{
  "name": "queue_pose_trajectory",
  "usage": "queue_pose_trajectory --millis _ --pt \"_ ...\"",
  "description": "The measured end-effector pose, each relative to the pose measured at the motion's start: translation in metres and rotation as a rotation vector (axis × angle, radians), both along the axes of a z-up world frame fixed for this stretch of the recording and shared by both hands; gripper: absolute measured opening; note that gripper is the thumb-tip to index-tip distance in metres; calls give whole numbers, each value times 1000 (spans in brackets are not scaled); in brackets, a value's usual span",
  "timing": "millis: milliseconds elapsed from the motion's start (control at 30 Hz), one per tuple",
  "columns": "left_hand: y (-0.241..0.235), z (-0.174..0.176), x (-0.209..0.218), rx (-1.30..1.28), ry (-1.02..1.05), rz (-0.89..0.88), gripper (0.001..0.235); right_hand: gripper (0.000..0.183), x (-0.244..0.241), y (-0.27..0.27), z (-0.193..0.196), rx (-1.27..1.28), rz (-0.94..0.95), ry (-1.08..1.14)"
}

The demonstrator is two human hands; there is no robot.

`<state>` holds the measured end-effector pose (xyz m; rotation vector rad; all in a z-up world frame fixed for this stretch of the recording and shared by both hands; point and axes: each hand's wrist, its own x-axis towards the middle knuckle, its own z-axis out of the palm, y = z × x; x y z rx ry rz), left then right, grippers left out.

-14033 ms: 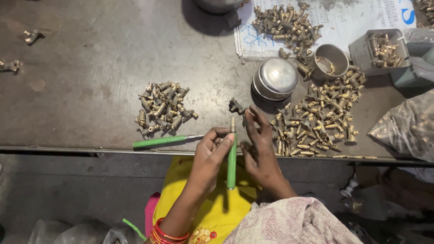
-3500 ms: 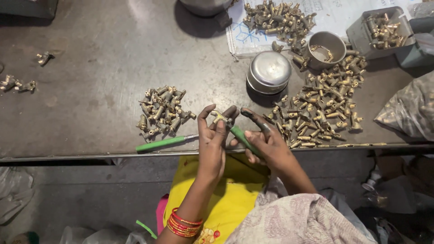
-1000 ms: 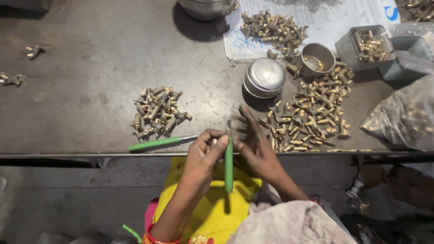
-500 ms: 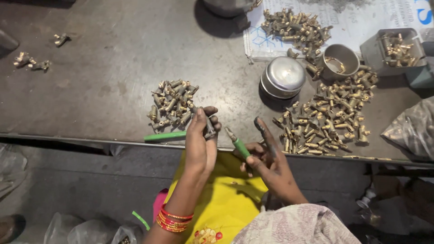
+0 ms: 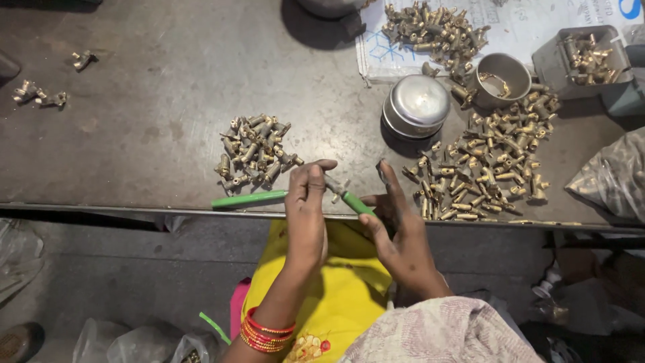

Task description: Assembling and inspecting small brass metal components using hand tools.

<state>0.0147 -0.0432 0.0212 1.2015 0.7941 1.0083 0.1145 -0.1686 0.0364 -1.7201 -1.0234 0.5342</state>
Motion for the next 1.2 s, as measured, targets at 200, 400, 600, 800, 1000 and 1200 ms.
queue_pose_trajectory --millis 200,400,600,800,1000,1200 --pt "1 1 -4 -57 -114 -114 34 88 1 -5 -3 108 36 54" --pt "14 -33 -7 -362 -425 -332 31 83 11 -9 12 -41 69 752" --pt "29 -24 -12 -405 -202 -462 39 77 23 3 -26 -11 64 434" --pt "27 -34 -7 -98 -157 -451 37 71 13 1 -17 -54 56 366" --pt "27 -32 -14 -299 -412 -566 27 36 41 -15 -62 60 577 1730" --pt "99 -28 -29 -251 -651 -86 27 51 41 -24 -43 152 508 1296"
